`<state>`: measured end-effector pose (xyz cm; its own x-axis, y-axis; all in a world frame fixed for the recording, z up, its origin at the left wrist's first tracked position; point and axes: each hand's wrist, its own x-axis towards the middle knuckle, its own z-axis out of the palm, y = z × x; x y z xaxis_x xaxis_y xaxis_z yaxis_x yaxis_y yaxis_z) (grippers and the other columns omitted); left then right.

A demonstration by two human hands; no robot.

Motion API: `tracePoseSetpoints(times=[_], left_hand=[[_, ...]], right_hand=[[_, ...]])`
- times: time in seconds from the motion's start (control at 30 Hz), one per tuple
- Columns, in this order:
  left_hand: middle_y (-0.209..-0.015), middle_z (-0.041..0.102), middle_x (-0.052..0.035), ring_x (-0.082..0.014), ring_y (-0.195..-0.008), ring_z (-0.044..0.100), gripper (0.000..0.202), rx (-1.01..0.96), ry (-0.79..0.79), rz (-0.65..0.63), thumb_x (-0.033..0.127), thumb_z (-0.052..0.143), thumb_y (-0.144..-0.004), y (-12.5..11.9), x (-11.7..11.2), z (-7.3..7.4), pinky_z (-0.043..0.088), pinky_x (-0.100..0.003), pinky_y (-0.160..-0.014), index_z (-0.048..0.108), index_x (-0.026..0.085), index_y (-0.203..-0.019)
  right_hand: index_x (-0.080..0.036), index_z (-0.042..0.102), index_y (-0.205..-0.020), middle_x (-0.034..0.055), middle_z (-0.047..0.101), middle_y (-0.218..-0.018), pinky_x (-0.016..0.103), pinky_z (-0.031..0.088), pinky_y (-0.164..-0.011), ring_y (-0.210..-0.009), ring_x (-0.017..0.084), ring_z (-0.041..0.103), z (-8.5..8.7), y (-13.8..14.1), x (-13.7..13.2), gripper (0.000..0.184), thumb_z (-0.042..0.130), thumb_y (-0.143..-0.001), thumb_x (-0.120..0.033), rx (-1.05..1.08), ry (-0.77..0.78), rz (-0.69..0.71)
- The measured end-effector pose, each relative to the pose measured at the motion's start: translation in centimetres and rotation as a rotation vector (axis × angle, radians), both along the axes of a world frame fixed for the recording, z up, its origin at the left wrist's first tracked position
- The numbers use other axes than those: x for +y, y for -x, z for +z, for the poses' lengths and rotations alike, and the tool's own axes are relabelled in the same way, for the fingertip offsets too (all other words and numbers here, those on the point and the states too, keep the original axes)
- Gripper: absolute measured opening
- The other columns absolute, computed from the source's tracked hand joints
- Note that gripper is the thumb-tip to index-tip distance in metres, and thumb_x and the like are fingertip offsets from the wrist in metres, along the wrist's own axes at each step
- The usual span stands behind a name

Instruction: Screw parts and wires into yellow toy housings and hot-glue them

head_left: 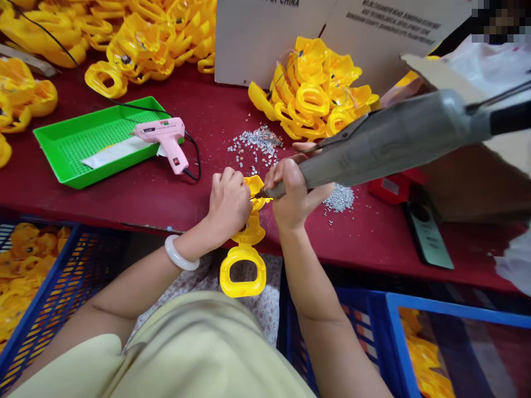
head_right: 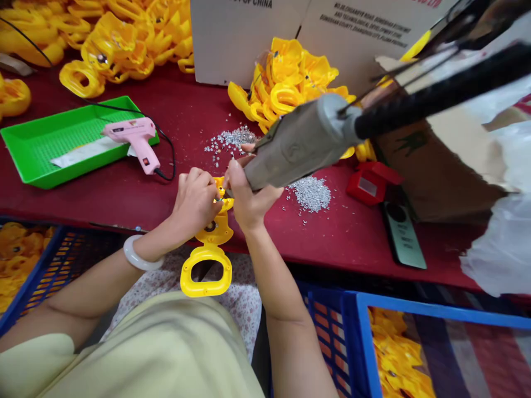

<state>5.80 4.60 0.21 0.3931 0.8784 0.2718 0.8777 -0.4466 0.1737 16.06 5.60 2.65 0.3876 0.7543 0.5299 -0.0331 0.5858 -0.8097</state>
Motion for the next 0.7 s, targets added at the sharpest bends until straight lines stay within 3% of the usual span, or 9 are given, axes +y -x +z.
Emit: tracePoseSetpoints(times=[0.13, 0.3, 0.4, 0.53, 0.6, 0.7], left_hand=[[-0.094, 0.063, -0.0105, -0.0292, -0.100, 0.050, 0.012, -0.006, -0.022, 0.004, 0.025, 0.065, -0.082, 0.2, -0.3, -0.1, 0.039, -0.042, -0.080, 0.068, 0.014, -0.080], [-0.102, 0.063, -0.0110, -0.0276, -0.102, 0.052, 0.024, -0.083, -0.030, 0.012, 0.034, 0.061, -0.088, 1.4, 0.6, 1.5, 0.042, -0.041, -0.085, 0.066, 0.013, -0.099], [-0.104, 0.066, -0.0108, -0.0253, -0.102, 0.058, 0.020, -0.068, 0.016, 0.013, 0.025, 0.057, -0.090, 2.5, 2.0, 2.2, 0.045, -0.037, -0.085, 0.067, 0.014, -0.104], [-0.094, 0.072, -0.0111, -0.0250, -0.089, 0.067, 0.023, 0.013, 0.177, 0.069, 0.017, 0.052, -0.090, 3.5, 2.6, 2.4, 0.050, -0.036, -0.078, 0.067, 0.016, -0.108], [-0.093, 0.072, -0.0133, -0.0279, -0.088, 0.069, 0.030, 0.039, 0.193, 0.141, 0.016, 0.049, -0.089, 3.9, 1.7, 2.4, 0.051, -0.038, -0.076, 0.063, 0.016, -0.115], [-0.089, 0.072, -0.0153, -0.0314, -0.087, 0.070, 0.039, 0.055, 0.208, 0.325, 0.017, 0.047, -0.088, 4.2, -0.3, 2.6, 0.052, -0.041, -0.076, 0.055, 0.014, -0.127]], right_hand=[[-0.025, 0.052, -0.088, -0.0105, 0.044, -0.054, 0.023, 0.039, -0.042, -0.040, 0.007, 0.045, 1.8, -0.4, -1.2, 0.012, 0.060, -0.078, -0.025, 0.162, -0.074, -0.079], [-0.024, 0.058, -0.086, -0.0101, 0.048, -0.048, 0.025, 0.035, -0.039, -0.038, 0.009, 0.041, 3.2, -4.0, -4.8, 0.014, 0.060, -0.072, -0.022, 0.184, -0.124, -0.169], [-0.022, 0.061, -0.083, -0.0078, 0.050, -0.049, 0.028, 0.036, -0.038, -0.038, 0.010, 0.043, 2.4, -6.5, -6.8, 0.015, 0.061, -0.069, -0.018, 0.073, -0.060, -0.323], [-0.018, 0.063, -0.082, -0.0035, 0.054, -0.051, 0.031, 0.040, -0.040, -0.039, 0.013, 0.048, 0.3, -9.8, -7.9, 0.018, 0.063, -0.064, -0.012, -0.042, 0.043, -0.527], [-0.018, 0.063, -0.088, -0.0018, 0.059, -0.056, 0.033, 0.045, -0.045, -0.043, 0.014, 0.052, -0.9, -12.0, -7.9, 0.025, 0.067, -0.064, -0.015, -0.100, 0.034, -0.546], [-0.020, 0.060, -0.110, 0.0026, 0.068, -0.074, 0.043, 0.054, -0.066, -0.059, 0.018, 0.064, -2.8, -16.0, -7.8, 0.041, 0.072, -0.071, -0.029, -0.276, -0.006, -0.508]])
